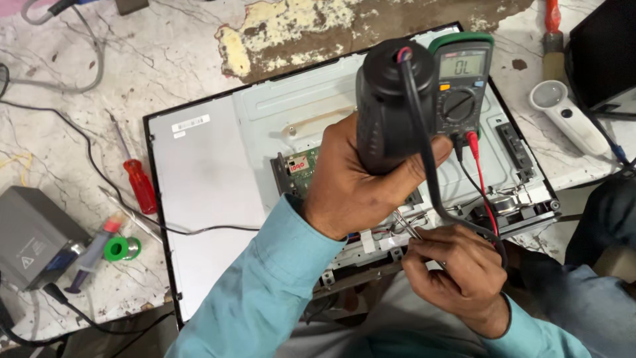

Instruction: The person probes a circuit board inside an opened TV chassis with multimeter test leads, then uses a hot air gun aimed at the board while holding tweezers to work on components near the board edge. They continue heating and manipulating the board area with the hot air gun and tweezers.

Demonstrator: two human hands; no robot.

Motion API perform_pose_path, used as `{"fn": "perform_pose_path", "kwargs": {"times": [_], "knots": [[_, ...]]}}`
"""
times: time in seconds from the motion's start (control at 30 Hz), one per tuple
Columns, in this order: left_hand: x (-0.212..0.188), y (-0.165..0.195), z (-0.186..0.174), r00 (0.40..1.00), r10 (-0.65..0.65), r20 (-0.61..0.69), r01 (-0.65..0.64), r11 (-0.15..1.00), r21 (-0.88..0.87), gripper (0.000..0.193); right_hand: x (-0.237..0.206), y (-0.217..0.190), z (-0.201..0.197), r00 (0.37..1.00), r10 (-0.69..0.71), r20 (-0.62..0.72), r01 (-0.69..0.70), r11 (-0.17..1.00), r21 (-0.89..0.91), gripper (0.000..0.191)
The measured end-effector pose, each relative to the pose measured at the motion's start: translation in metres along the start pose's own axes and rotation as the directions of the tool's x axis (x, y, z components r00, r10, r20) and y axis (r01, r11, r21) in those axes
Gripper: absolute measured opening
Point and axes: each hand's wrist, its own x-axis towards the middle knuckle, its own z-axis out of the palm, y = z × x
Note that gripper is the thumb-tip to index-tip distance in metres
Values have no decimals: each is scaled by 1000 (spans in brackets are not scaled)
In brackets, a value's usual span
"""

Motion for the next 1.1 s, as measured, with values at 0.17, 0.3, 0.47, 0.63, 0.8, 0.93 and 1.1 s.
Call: {"fn": "perform_pose_path", "kwargs": {"times": [0.17,0.3,0.47,0.63,0.8,0.93,1.1], "knots": [[-2,-5,-3,995,-98,-13,99,988,120,17,0,0,1,1000,-4,1,4,1000,-4,20],[-2,-4,-3,1000,12,10,-12,1000,28,18,1,0,1,1000,-1,11,1,1000,6,20],[-2,-5,-3,999,16,34,-15,1000,-16,17,0,0,1,1000,-12,12,12,1000,-13,19],[-2,-6,-5,999,21,49,-22,1000,20,16,0,-1,2,1000,-3,9,3,1000,-6,19],[-1,-8,-5,998,36,54,-36,999,-9,15,2,-2,0,1000,8,21,-8,1000,3,19],[-2,-9,-5,999,19,49,-21,999,26,15,3,-5,2,1000,25,18,-25,1000,-10,19],[-2,-9,-5,998,25,54,-24,1000,-12,16,2,-4,1,999,32,27,-32,999,-7,19]]}}
